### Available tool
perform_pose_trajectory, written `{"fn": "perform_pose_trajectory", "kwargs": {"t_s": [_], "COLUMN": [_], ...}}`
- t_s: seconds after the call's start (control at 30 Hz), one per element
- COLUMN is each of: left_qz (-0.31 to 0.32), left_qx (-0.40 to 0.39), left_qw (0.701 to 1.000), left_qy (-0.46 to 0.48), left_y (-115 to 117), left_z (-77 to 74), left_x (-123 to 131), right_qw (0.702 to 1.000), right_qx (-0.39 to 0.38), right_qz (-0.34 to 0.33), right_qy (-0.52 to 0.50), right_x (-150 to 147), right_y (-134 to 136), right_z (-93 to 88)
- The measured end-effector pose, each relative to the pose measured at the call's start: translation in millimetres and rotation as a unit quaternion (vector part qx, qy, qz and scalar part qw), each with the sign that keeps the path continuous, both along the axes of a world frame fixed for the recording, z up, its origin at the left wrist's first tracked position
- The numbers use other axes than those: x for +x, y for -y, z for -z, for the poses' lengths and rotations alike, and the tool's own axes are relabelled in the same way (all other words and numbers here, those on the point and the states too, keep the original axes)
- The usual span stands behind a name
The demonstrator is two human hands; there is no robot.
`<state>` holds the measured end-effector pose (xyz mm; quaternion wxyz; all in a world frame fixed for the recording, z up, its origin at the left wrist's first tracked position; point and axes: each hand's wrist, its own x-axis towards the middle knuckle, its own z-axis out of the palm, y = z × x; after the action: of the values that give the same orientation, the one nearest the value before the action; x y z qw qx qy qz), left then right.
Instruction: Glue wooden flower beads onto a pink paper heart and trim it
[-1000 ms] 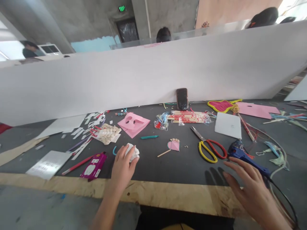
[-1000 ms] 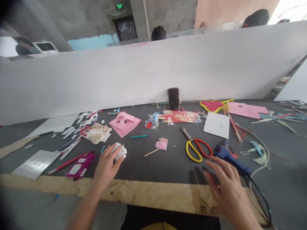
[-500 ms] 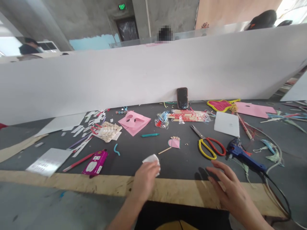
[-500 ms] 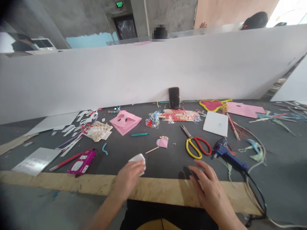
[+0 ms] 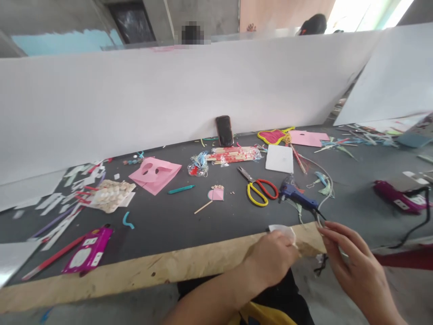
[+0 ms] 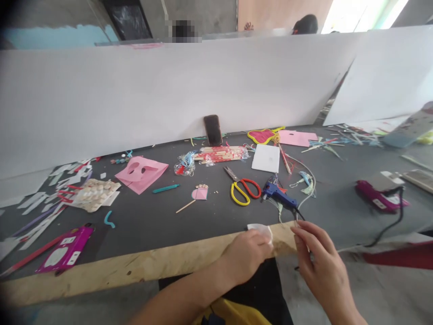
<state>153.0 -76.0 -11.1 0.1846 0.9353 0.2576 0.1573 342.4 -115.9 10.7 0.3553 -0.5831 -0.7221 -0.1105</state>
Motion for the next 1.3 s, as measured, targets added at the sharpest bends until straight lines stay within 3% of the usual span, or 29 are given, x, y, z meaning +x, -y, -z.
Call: {"fn": "perform_pose_trajectory", "kwargs": {"t_s": [0.1, 0.2, 0.27, 0.33, 0.4, 0.5, 0.6, 0.7, 0.77, 0.9, 1.0, 1.17, 1.3], "left_qz": [0.044, -0.036, -0.16, -0.303, -0.388, -0.46, -0.471, -0.528, -0.535, -0.47, -0.444, -0.432, -0.411], "left_qx": [0.004, 0.007, 0.03, 0.09, 0.129, 0.148, 0.122, 0.181, 0.213, 0.186, 0.138, 0.039, -0.015], "left_qw": [0.998, 0.993, 0.979, 0.942, 0.91, 0.876, 0.869, 0.821, 0.812, 0.861, 0.884, 0.901, 0.91], "left_qy": [0.046, 0.114, 0.125, 0.111, 0.066, -0.012, -0.094, -0.119, -0.094, -0.058, -0.056, 0.0, 0.055], "left_y": [2.7, -0.4, -8.0, -18.1, -26.7, -31.9, -29.9, -27.6, -28.4, -38.7, -51.6, -67.8, -73.9], "left_z": [-9.8, -14.8, -11.4, -3.1, 6.9, 17.9, 17.5, 6.8, -2.1, -12.9, -11.0, 0.3, -2.6], "left_x": [9.1, -20.1, -63.4, -120.5, -181.9, -258.6, -294.6, -285.8, -262.8, -208.6, -182.6, -174.8, -180.8], "right_qw": [0.998, 0.989, 0.984, 0.983, 0.984, 0.99, 0.981, 0.965, 0.961, 0.951, 0.945, 0.947, 0.951], "right_qx": [-0.022, -0.069, -0.089, -0.107, -0.127, -0.138, -0.152, -0.187, -0.2, -0.237, -0.259, -0.291, -0.307], "right_qz": [0.046, 0.103, 0.124, 0.114, 0.085, 0.023, -0.064, -0.101, -0.096, -0.073, -0.065, -0.044, -0.04], "right_qy": [-0.035, -0.076, -0.089, -0.097, -0.088, -0.014, 0.097, 0.155, 0.167, 0.187, 0.187, 0.127, 0.014], "right_x": [-0.9, -2.2, -3.2, -5.9, -11.5, -25.3, -41.3, -54.9, -62.3, -76.3, -85.8, -88.6, -78.8], "right_y": [4.8, 5.5, 3.6, -1.7, -11.8, -37.8, -74.9, -113.7, -135.3, -160.3, -165.5, -170.2, -179.0], "right_z": [-1.2, -5.0, -8.3, -10.1, -9.1, -4.1, -1.6, -4.2, -5.9, -2.2, 2.6, 3.9, 1.3]}}
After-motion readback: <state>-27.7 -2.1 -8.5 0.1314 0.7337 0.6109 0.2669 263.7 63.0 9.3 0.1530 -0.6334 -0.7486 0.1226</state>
